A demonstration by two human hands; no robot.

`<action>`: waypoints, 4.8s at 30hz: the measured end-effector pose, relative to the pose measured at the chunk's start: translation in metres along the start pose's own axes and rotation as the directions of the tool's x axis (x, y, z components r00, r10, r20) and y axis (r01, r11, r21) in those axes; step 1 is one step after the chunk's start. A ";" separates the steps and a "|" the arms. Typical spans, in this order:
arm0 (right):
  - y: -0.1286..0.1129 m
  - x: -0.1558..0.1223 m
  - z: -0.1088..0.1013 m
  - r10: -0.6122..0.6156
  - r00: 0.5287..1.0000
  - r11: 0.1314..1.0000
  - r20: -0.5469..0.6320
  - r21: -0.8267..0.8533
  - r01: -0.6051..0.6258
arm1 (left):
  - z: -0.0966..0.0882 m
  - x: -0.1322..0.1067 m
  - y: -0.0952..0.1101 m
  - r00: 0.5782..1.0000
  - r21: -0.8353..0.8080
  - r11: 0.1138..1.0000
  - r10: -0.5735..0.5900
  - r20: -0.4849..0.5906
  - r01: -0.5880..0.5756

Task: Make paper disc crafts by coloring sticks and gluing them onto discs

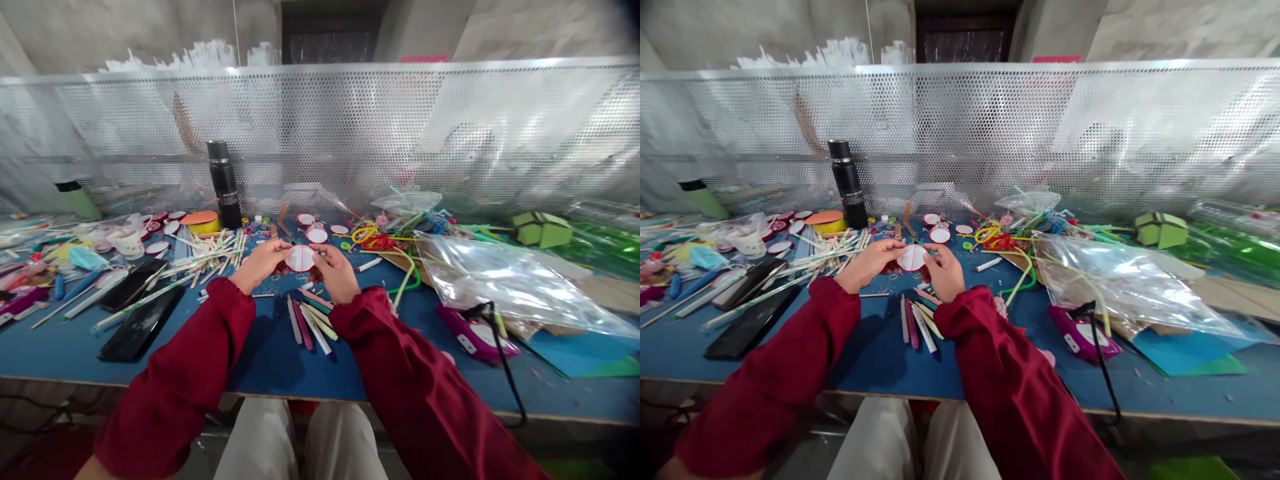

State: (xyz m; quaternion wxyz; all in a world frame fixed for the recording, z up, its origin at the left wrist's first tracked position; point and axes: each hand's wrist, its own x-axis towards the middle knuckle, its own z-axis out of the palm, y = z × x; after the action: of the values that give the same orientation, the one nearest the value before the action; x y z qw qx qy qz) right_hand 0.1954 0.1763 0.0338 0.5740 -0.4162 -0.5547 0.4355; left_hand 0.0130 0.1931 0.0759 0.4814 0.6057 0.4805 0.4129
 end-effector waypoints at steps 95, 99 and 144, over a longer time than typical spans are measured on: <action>-0.007 -0.006 0.004 -0.042 0.994 0.999 -0.099 -0.017 0.040 | -0.004 0.009 -0.018 0.808 0.270 0.764 0.525 0.267 -0.586; -0.006 -0.007 0.005 -0.041 0.994 0.999 -0.103 0.009 0.042 | -0.004 0.007 -0.017 0.820 0.255 0.782 0.512 0.255 -0.568; -0.013 -0.014 0.007 -0.077 0.990 0.973 -0.117 -0.227 0.048 | -0.011 0.015 -0.013 0.931 0.076 0.928 0.363 0.034 -0.365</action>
State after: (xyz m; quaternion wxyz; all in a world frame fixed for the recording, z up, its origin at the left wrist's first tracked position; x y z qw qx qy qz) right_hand 0.1887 0.1588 0.0423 0.5704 -0.4871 -0.5760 0.3250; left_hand 0.0031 0.2106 0.0658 0.3761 0.7075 0.3715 0.4691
